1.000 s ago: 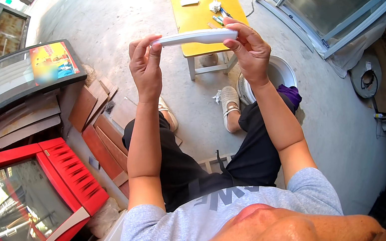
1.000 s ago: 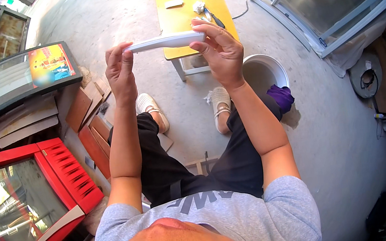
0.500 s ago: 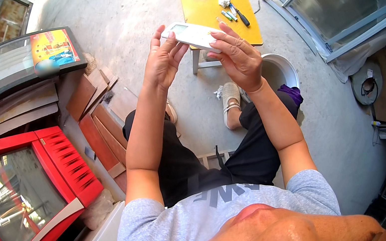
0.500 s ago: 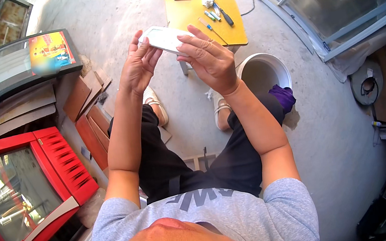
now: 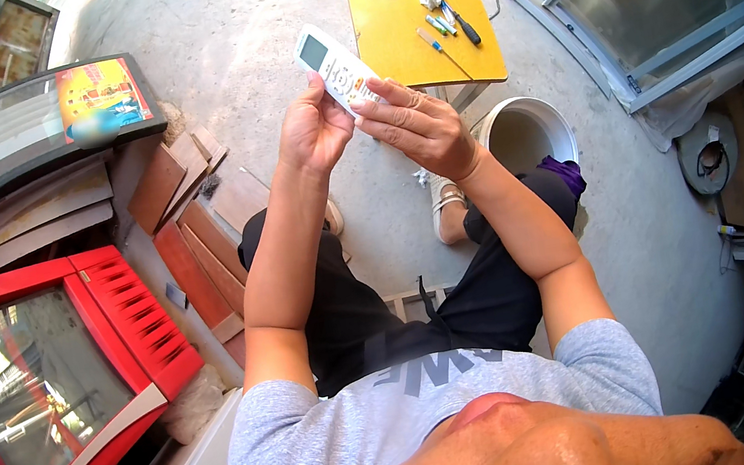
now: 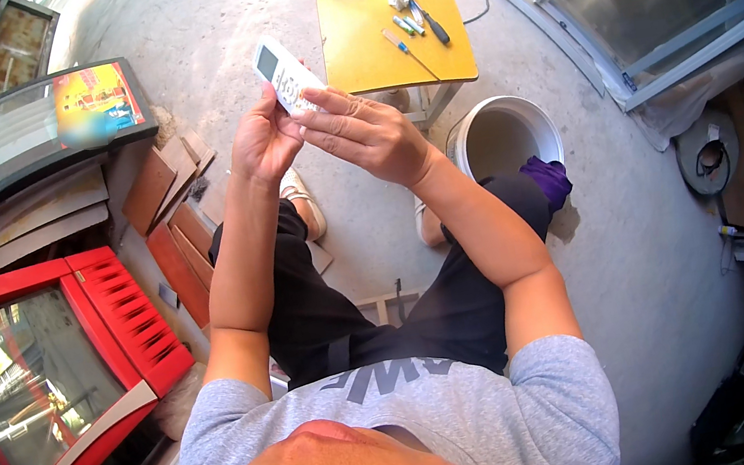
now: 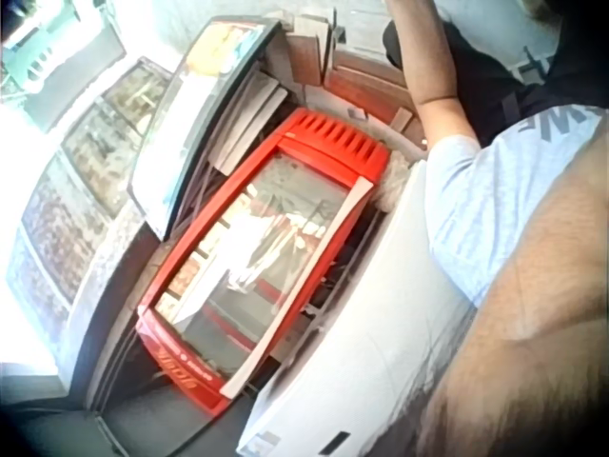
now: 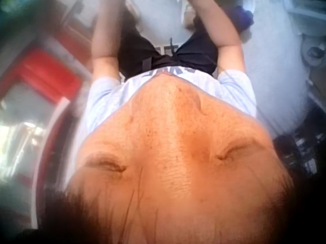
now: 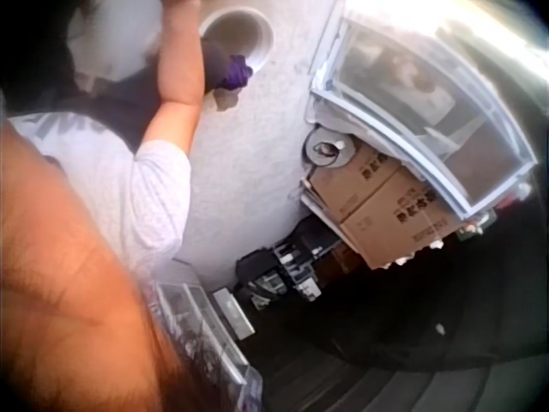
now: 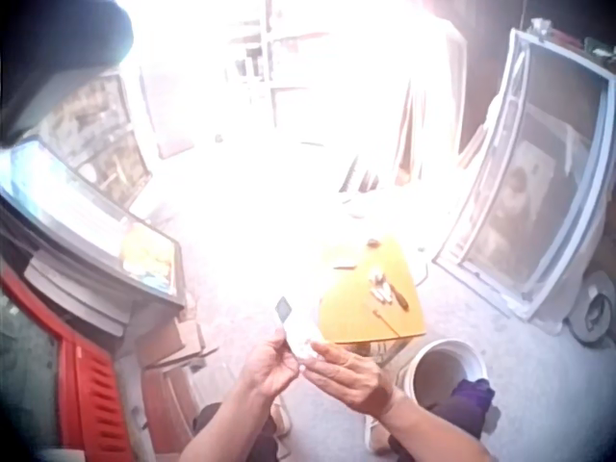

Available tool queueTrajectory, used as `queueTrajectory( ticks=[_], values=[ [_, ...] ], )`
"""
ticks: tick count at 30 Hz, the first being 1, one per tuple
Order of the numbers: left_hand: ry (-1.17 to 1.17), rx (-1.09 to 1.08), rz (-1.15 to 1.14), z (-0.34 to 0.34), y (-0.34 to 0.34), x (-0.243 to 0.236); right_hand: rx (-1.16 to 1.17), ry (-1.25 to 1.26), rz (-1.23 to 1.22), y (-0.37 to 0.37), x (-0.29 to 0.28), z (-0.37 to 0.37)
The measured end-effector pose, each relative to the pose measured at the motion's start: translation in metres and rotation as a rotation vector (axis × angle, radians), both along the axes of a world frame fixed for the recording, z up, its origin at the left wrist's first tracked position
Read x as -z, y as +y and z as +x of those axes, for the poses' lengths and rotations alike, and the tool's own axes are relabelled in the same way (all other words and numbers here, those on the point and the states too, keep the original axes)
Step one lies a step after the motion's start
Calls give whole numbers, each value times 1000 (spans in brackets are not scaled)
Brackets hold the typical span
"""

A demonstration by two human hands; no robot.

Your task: The person disassembles a remote control by hand, inspects the internal circuit board, and replaces the batteries into the rear compartment.

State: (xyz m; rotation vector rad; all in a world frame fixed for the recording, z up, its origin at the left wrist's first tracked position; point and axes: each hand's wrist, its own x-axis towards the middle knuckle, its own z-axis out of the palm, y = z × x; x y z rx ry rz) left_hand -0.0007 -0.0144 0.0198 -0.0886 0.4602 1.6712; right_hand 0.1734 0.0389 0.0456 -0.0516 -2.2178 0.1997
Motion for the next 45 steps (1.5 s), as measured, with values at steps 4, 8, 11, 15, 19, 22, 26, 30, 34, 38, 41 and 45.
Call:
queueTrajectory(
  ticks=[4, 8, 11, 15, 19, 22, 26, 30, 34, 38, 41, 45],
  values=[
    [95, -81, 23, -2, 0, -13, 13, -1, -12, -2, 5, -6],
    [177, -177, 154, -6, 1, -16, 115, 234, -374, -17, -7, -10],
    [205, -187, 286, -3, 2, -21, 55, 175, -801, -11, -2, -5],
    [226, -142, 384, 2, -2, -23, -10, 183, -1025, -13, -6, -5],
    [224, -104, 479, 3, 1, -26, 10, 219, -960, -15, -13, -7],
    [187, -125, 504, 4, 5, -26, 72, 230, -875, -15, -14, -9],
    [116, -112, 567, 5, 5, -29, 135, 288, -824, -21, -17, -14],
    [115, -79, 589, 11, 4, -34, 206, 334, -770, -20, -13, -17],
    [173, -113, 549, 10, 6, -29, 165, 298, -859, -17, -12, -17],
    [189, -187, 472, 4, 9, -25, 54, 229, -875, -3, -16, -13],
    [255, -160, 480, 10, 8, -26, -11, 296, -939, 3, -12, -16],
    [325, -143, 470, 16, 8, -22, -61, 286, -1002, 0, -15, -17]
  ],
)
